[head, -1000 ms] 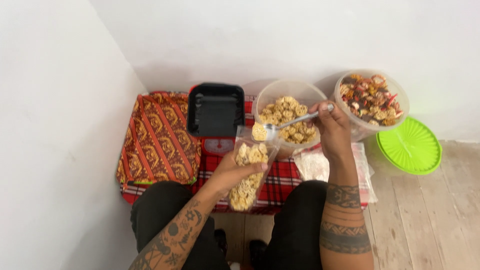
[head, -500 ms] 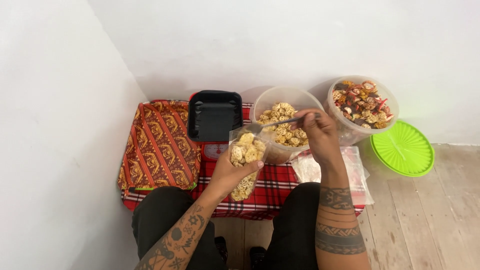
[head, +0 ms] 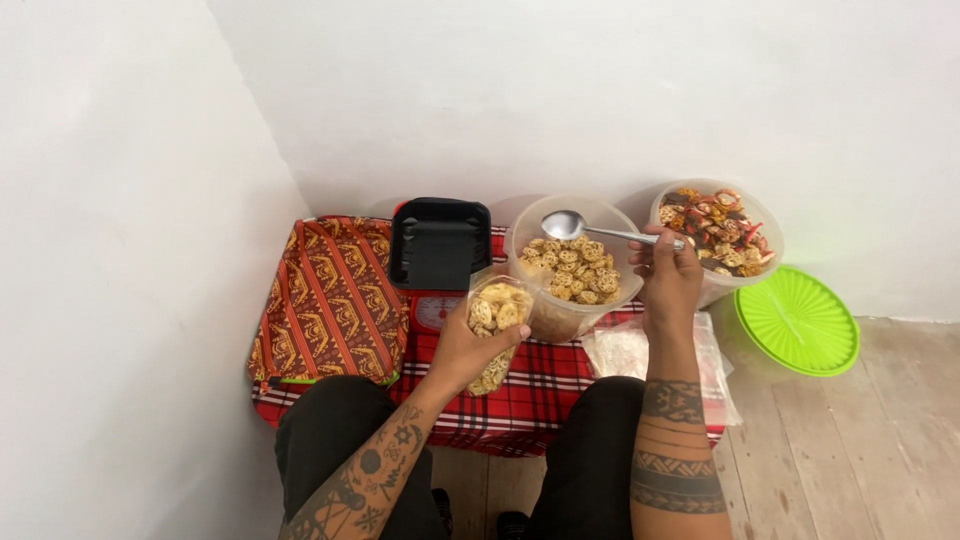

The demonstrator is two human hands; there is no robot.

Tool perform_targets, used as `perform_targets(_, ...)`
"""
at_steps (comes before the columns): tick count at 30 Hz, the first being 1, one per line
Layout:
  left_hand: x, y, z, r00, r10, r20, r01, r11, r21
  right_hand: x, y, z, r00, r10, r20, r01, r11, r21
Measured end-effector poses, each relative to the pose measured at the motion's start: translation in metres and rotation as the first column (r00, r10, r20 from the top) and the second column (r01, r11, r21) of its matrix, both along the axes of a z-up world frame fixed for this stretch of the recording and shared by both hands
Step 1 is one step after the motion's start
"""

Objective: Filling small plastic bags with snacks from a container using a spoon and weighing them on a scale.

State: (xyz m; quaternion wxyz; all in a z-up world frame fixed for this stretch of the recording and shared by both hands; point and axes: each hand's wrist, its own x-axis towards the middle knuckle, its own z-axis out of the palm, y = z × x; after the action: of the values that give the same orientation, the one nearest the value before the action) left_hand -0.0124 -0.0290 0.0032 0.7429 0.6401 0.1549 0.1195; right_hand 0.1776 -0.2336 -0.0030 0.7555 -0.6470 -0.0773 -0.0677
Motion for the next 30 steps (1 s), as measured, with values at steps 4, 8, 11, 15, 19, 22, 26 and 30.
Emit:
perform_targets(4, 0.003, 0.001, -0.012, 0.999, -0.021, -0.024, 0.021, 0.999, 0.026, 0.009, -0.012, -0.014, 0.987, -0.086, 0.135, 0.122, 0.950, -0.287)
perform_targets(8, 0.000, -0.005, -0.006, 0.999, -0.026, -0.047, 0.029, 0.997, 0.073, -0.011, -0.012, -0.006, 0.956, -0.019, 0.292, 0.204, 0.758, -0.620)
perform_targets(11, -0.002, -0.006, 0.002, 0.998, -0.038, -0.056, 0.043, 0.996, 0.078, -0.004, -0.013, -0.018, 0.948, 0.063, 0.312, 0.194, 0.662, -0.724)
perform_targets(15, -0.006, -0.012, 0.014, 0.997, -0.046, -0.056, 0.050, 0.995, 0.085, 0.011, -0.025, -0.053, 0.958, 0.080, 0.277, 0.177, 0.593, -0.785)
perform_targets(19, -0.009, -0.012, 0.018, 0.998, -0.046, -0.043, 0.048, 0.997, 0.063, 0.003, -0.028, -0.050, 0.998, -0.009, 0.063, 0.058, 0.515, -0.855)
perform_targets(22, -0.007, -0.012, 0.013, 0.998, -0.049, -0.030, 0.050, 0.998, 0.044, -0.001, -0.029, -0.045, 0.998, 0.008, 0.063, 0.048, 0.555, -0.830)
perform_targets(26, -0.005, -0.011, -0.001, 0.999, -0.041, -0.009, 0.041, 0.999, 0.024, -0.025, -0.020, -0.018, 0.981, 0.012, 0.192, 0.154, 0.550, -0.821)
perform_targets(30, -0.003, -0.011, -0.006, 0.998, -0.029, 0.056, 0.030, 0.999, -0.015, -0.040, -0.009, -0.002, 0.878, -0.131, 0.461, 0.454, 0.533, -0.714)
